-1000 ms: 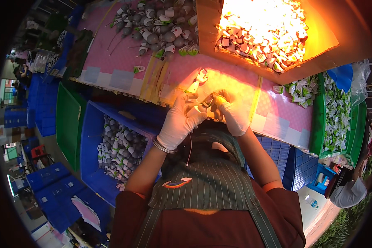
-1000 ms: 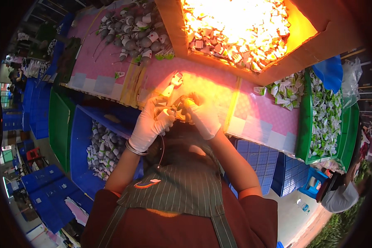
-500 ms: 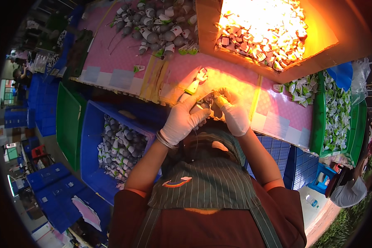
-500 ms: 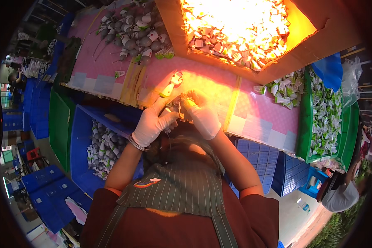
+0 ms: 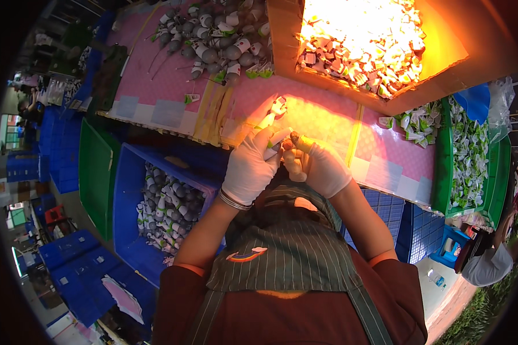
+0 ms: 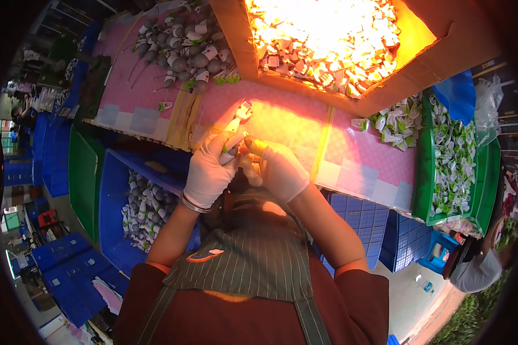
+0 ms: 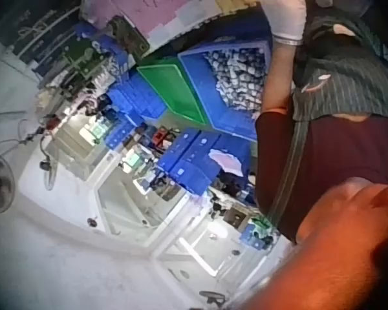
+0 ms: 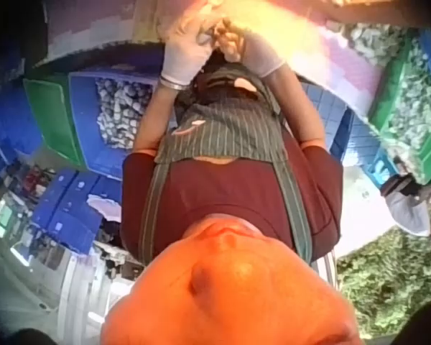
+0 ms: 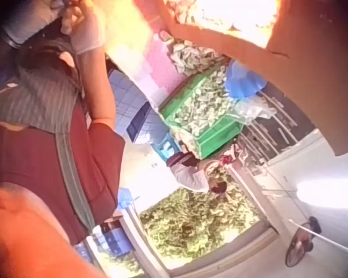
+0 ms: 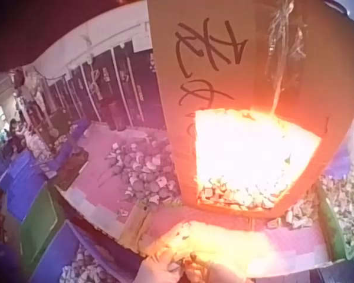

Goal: Inspecting small components under a bright light and sorting them into bins based on appearance.

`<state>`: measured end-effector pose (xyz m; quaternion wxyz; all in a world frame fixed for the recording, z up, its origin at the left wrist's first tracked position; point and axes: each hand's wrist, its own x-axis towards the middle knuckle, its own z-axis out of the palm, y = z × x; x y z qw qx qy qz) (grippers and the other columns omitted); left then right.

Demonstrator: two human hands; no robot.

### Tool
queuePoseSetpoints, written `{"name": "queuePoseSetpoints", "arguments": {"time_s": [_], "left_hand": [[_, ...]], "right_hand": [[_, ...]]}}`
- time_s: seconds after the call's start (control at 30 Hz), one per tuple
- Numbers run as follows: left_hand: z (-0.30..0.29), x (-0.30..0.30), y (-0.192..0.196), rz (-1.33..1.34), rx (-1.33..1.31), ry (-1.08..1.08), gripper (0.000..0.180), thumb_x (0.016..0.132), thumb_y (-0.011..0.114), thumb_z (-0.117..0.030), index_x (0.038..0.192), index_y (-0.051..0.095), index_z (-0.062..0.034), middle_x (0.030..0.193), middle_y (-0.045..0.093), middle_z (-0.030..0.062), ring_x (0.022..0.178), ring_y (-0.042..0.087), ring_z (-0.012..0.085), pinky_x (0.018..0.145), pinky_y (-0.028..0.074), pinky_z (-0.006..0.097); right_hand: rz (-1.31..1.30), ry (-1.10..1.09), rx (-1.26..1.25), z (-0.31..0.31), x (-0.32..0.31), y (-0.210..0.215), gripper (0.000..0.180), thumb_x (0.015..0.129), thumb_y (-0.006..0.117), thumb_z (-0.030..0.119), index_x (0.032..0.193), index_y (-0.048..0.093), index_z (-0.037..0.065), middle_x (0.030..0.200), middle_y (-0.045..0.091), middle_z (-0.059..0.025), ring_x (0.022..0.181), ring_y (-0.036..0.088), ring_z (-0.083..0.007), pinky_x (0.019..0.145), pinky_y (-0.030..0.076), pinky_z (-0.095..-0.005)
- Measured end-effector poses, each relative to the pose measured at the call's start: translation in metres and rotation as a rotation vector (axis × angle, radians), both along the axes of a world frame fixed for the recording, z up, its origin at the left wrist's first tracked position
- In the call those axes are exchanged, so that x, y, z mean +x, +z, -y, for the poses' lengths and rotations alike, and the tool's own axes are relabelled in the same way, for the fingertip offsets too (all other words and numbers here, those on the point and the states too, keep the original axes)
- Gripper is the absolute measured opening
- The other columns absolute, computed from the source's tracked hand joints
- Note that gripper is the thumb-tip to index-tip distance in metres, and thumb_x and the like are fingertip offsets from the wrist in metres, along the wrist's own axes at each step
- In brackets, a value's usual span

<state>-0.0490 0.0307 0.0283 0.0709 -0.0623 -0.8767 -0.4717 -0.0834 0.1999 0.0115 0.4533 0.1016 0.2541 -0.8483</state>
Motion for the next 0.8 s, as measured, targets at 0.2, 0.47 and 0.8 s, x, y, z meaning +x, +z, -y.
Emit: {"name": "queuePoseSetpoints", "arguments": {"time_s": [0.2,0.47,0.8], "left_hand": [[0.001,0.0,-0.004,-0.035,-0.006,-0.029,0.041,0.078,0.066,0.007,0.117,0.059,-0.0039,0.099,0.06,0.0116,0.085,0.063,0.019,0.075,0.051,0.029],[0.002,0.004,-0.004,-0.039,-0.104,0.007,0.041,0.078,0.066,0.003,0.117,0.059,-0.0057,0.092,0.061,0.0084,0.082,0.063,0.0184,0.071,0.051,0.029],[-0.002,-0.007,-0.005,0.565,0.507,0.016,0.044,0.086,0.067,-0.015,0.125,0.052,-0.0024,0.084,0.06,0.0006,0.059,0.055,0.0057,0.049,0.044,0.021]], "right_hand": [[0.058,0.014,-0.013,-0.002,0.0,0.004,0.022,0.094,0.056,0.024,0.105,0.055,0.004,0.086,0.059,-0.0056,0.063,0.051,-0.0113,0.047,0.036,-0.0213],[-0.353,-0.069,0.523,0.005,0.001,0.018,0.019,0.092,0.058,0.017,0.102,0.058,0.001,0.079,0.059,-0.0038,0.064,0.052,-0.0112,0.052,0.04,-0.0225],[-1.454,-0.282,1.179,0.013,-0.022,-0.019,0.026,0.078,0.064,-0.003,0.104,0.061,0.004,0.088,0.066,-0.0056,0.081,0.062,-0.0129,0.07,0.049,-0.0275]]}}
